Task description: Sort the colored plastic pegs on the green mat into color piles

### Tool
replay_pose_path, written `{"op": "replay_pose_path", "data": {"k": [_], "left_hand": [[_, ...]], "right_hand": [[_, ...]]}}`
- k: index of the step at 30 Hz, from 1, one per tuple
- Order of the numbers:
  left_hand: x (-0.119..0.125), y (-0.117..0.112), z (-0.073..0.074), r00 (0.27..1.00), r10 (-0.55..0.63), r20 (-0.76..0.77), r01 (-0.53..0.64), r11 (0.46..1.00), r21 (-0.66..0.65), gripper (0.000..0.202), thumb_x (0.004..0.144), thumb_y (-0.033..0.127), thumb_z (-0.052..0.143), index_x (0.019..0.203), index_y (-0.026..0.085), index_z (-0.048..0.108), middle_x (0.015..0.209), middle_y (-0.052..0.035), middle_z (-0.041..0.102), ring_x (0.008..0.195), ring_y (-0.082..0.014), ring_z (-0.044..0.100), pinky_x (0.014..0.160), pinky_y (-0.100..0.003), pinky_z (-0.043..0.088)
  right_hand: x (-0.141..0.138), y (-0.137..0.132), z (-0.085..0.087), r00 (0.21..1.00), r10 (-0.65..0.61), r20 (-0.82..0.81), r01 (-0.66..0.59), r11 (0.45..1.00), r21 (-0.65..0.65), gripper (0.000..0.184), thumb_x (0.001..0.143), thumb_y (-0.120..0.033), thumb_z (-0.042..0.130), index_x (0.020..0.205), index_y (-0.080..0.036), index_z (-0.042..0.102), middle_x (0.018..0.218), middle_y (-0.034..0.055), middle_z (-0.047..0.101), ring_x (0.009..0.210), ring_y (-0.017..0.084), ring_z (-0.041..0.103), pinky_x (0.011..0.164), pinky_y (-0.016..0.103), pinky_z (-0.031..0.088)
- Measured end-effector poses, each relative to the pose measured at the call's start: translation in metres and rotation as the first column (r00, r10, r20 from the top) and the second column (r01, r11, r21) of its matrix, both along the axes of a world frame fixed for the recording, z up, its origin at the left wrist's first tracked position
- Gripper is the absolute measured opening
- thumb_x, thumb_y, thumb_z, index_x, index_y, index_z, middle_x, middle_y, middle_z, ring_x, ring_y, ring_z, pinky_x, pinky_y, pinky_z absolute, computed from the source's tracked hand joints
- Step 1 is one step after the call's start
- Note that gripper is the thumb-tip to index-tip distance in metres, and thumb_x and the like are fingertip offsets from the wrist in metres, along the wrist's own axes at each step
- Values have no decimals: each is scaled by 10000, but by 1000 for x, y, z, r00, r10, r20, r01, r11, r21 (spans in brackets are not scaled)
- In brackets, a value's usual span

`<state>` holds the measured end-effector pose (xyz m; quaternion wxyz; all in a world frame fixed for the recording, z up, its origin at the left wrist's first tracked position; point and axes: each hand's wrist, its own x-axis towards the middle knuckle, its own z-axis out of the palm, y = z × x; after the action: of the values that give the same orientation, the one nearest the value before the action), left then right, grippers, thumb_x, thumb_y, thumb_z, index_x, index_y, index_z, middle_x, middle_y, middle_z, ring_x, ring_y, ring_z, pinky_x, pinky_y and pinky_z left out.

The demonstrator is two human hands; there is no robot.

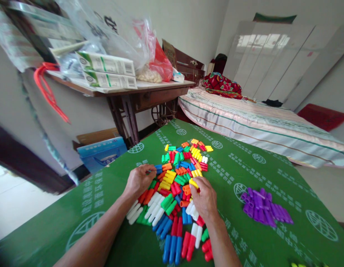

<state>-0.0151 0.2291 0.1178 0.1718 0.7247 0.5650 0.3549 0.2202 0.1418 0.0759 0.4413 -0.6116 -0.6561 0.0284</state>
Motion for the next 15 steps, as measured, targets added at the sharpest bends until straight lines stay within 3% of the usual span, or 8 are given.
{"op": "replay_pose_path", "data": {"k": [15], "left_hand": [[-1,0,3,998,16,68,-16,1000,0,218,715,286,499,724,197,698,795,-22,720,725,-169,655,713,-270,490]], "right_hand": [[0,0,-1,1000,-6,7,6,1000,-3,218,875,-287,512,978,-189,677,998,71,690,930,196,653,843,300,523]]}}
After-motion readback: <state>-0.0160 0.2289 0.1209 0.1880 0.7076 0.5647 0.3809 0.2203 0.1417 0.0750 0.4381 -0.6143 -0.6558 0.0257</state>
